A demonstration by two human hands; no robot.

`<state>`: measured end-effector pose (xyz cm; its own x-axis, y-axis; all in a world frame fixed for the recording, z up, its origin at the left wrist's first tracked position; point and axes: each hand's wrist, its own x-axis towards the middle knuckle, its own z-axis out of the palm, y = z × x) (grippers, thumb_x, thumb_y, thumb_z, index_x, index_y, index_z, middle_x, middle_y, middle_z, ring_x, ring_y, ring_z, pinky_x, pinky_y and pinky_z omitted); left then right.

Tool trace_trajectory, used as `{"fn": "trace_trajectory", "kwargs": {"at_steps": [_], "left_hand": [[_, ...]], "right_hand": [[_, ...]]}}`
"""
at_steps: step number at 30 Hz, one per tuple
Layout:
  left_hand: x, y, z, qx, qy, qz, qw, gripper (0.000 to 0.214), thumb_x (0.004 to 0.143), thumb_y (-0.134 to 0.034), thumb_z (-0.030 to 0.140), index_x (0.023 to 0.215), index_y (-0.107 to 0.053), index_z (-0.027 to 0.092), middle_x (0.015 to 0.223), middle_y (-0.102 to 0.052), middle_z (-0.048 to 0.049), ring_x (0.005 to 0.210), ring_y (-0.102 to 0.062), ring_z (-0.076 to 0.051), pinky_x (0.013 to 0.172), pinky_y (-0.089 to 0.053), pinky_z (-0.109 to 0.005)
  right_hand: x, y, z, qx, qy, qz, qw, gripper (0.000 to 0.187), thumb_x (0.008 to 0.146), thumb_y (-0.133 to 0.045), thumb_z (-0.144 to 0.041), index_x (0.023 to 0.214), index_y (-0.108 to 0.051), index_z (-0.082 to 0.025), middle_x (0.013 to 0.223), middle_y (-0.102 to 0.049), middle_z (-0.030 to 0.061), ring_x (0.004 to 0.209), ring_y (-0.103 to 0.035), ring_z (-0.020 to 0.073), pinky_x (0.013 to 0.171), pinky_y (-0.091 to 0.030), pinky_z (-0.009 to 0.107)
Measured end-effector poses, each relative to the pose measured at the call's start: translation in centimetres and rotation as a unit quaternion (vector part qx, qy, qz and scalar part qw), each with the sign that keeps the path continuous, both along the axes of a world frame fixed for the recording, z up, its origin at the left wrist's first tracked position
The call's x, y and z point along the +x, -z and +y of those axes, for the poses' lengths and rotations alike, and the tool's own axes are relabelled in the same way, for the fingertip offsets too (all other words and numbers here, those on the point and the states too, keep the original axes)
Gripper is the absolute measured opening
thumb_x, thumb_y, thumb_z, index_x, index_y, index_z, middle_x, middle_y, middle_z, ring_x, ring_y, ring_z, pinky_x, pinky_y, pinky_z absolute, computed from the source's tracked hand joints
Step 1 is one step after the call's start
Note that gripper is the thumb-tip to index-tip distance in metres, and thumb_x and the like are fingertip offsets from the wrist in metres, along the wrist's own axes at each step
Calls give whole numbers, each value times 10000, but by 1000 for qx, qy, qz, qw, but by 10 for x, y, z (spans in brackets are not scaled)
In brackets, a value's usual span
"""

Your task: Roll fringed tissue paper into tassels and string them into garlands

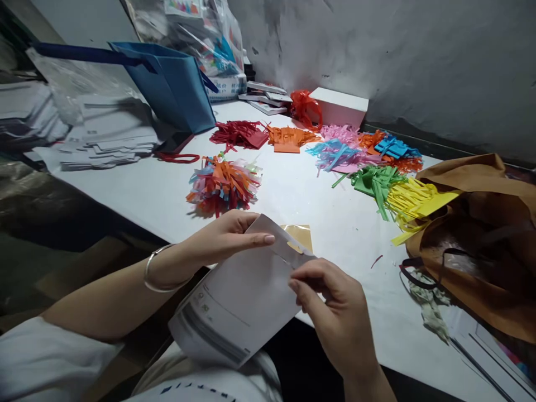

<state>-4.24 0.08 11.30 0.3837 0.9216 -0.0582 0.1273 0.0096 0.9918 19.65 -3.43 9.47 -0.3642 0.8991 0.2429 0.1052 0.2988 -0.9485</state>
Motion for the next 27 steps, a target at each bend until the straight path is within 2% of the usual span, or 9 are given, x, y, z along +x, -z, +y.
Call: {"fn": "trace_trajectory", "kwargs": {"at_steps": [2,9,13,17,18,20,22,23,27], "left_hand": [[1,0,-1,-5,7,-21,1000,280,875,-702,403,925,-724,129,810,-714,-36,699,-643,-139,596,-492,-202],[1,-2,-4,2,16,-62,998,185,896,-691,317,906,-745,140,811,-724,-11,684,-621,-99,608,-479,-164],[-1,-3,-5,-20,35,-83,996,166,904,-681,291,926,-755,144,847,-738,-23,707,-636,-108,608,-487,-164],[-2,-3,-5,-37,43,-96,994,188,906,-680,302,976,-757,145,865,-746,-40,729,-655,-128,621,-510,-185],[-2,-2,-5,-36,41,-95,994,196,906,-680,310,988,-755,148,876,-749,-41,738,-659,-131,629,-513,-191],[-2,-1,-5,-31,31,-89,995,213,903,-683,328,1004,-750,152,897,-752,-43,763,-666,-142,658,-522,-207],[-1,0,-5,-22,23,-79,996,220,892,-694,340,984,-745,147,889,-748,-39,769,-663,-144,685,-522,-219],[-1,0,-5,-18,22,-74,997,220,888,-699,343,963,-742,141,873,-743,-34,762,-657,-140,687,-516,-217],[0,-3,-5,-19,37,-75,996,204,883,-703,330,930,-741,134,830,-730,-23,728,-642,-125,654,-490,-196]], "right_hand": [[-7,1,0,10,29,-43,999,57,924,-653,-209,900,-684,-250,789,-622,-29,618,-582,91,538,-486,208],[-24,7,0,130,103,-116,979,58,910,-660,-191,912,-670,-248,842,-676,-38,701,-642,99,644,-535,205],[-33,8,-4,244,151,-173,942,90,931,-622,-151,966,-658,-225,876,-701,-11,760,-661,122,718,-535,230],[-37,10,-6,303,188,-232,905,96,939,-612,-168,1018,-636,-218,894,-691,25,800,-648,170,785,-513,304],[-36,12,-5,309,217,-242,894,145,928,-641,-207,1073,-628,-218,934,-684,46,855,-642,199,835,-503,348],[-35,17,-1,299,274,-241,882,395,889,-709,-314,1249,-572,-225,1081,-658,95,1009,-613,264,929,-469,447],[-34,22,4,259,280,-215,899,621,848,-748,-422,1380,-485,-242,1186,-628,116,1084,-595,288,952,-462,484],[-34,24,6,235,258,-202,915,619,840,-750,-456,1367,-501,-250,1170,-641,104,1052,-612,276,923,-480,464],[-31,26,12,128,167,-138,968,236,873,-714,-455,976,-685,-245,826,-692,5,743,-633,185,698,-505,322]]}}
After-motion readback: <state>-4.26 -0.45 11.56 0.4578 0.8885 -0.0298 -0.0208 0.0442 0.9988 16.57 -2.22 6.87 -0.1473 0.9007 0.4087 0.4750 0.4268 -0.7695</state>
